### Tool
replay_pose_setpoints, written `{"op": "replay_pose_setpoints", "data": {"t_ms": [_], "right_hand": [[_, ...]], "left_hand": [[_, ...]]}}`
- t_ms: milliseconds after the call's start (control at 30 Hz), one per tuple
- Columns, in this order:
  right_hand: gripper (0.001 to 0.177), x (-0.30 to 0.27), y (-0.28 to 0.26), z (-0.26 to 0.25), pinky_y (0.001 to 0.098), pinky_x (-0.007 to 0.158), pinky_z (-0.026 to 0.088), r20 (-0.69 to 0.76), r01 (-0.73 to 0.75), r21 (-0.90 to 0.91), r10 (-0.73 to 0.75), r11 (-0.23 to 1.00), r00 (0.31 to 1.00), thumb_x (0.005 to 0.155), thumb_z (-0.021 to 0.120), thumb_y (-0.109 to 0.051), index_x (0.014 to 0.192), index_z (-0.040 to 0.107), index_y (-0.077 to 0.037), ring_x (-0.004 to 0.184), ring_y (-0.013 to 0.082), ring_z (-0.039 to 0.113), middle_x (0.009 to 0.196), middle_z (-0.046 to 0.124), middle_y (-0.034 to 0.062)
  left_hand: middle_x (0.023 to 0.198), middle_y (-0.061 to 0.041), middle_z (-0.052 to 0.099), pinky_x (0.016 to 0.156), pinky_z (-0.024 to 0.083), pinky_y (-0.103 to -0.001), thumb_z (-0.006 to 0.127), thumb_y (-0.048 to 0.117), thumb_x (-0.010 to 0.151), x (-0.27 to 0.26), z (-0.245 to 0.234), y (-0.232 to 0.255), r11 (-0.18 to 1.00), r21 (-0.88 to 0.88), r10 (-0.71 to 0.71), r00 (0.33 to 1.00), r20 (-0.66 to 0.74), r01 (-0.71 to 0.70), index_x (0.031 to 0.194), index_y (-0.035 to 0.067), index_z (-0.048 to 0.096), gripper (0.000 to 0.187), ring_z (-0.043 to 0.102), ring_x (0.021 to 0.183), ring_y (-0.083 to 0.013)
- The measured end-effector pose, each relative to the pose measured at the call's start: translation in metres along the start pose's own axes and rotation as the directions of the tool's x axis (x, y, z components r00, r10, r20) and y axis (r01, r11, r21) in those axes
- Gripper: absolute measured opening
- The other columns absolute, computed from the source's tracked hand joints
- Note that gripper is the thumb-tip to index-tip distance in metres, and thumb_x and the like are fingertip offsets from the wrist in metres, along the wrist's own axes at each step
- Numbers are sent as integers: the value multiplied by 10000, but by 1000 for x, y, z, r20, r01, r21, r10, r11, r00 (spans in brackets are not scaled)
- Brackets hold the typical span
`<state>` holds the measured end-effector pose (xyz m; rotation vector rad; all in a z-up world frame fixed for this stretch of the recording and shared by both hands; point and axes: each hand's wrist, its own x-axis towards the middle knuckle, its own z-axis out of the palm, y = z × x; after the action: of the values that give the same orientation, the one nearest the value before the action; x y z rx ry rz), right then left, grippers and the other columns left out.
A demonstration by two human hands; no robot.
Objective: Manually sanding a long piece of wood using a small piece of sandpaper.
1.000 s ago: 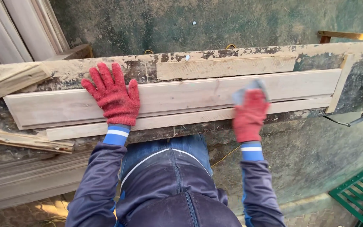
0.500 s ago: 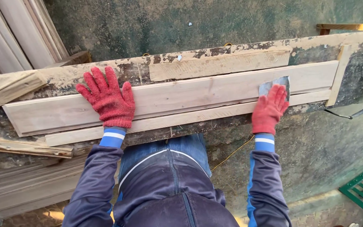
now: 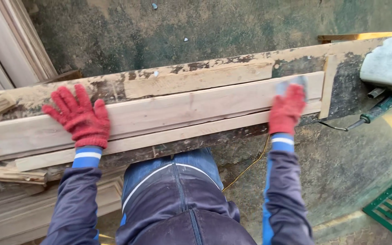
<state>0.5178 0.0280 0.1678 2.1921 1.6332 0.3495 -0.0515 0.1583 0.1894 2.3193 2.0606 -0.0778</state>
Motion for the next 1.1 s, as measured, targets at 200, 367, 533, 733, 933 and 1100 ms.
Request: {"op": "replay_pose_setpoints", "data": {"t_ms": [200, 367, 533, 733, 933, 1100], "right_hand": [[582, 2, -80, -65, 527, 1301, 48, -110, 62, 688, 20, 723, 994, 1072, 420, -276, 1558, 340, 36, 1555, 378, 238, 1646, 294, 239], [693, -23, -104, -90, 493, 1298, -21, -192, 449, 698, -458, 558, 868, 961, 463, -646, 1542, 463, -267, 1555, 171, 264, 1646, 403, -43], [670, 18, 72, 40, 451, 1299, -58, 197, -151, 547, 49, 823, 979, 1115, 218, -478, 1663, 102, -111, 1611, 262, 28, 1738, 37, 95], [707, -21, -83, -51, 500, 1315, -39, -196, 334, 734, -285, 592, 938, 1036, 233, -491, 1639, 199, -124, 1591, 292, 103, 1702, 137, 89], [509, 22, 56, -34, 454, 1276, 264, 18, 35, 975, -235, 218, 972, 1004, 565, -156, 1502, 460, -153, 1502, 255, 375, 1614, 390, 69], [591, -3, 60, 18, 432, 1315, 37, 152, -141, 567, 65, 811, 986, 1139, 278, -309, 1648, 146, -39, 1607, 308, 105, 1728, 103, 160]], "left_hand": [[1754, -207, -99, 1270, -131, -671, 555, 457, 1257, 9, -34, 142, 980, 118, -186, 957, 222, 163, 1729, 70, -17, 836, -118, 1614, -402], [1732, -216, -47, 1243, -105, -714, 468, 634, 1178, 7, -6, 190, 999, -40, -17, 993, 120, 22, 1726, 106, 90, 849, -68, 1600, -448], [1736, -224, -41, 1241, -108, -729, 530, 589, 1170, 8, -13, 196, 999, -45, -9, 994, 113, 15, 1723, 97, 87, 862, -58, 1607, -460], [1717, -251, -23, 1221, -92, -746, 535, 540, 1172, 10, -16, 197, 994, -97, -31, 991, 130, 44, 1726, 73, 134, 828, -47, 1586, -481], [1732, -229, -25, 1255, -77, -734, 535, 574, 1207, 10, -10, 193, 999, -50, -4, 996, 84, 8, 1729, 100, 111, 822, -26, 1614, -474], [1715, -259, -11, 1226, -82, -751, 544, 524, 1205, 12, -26, 201, 993, -102, -38, 988, 149, 54, 1727, 84, 141, 793, -28, 1588, -499]]}}
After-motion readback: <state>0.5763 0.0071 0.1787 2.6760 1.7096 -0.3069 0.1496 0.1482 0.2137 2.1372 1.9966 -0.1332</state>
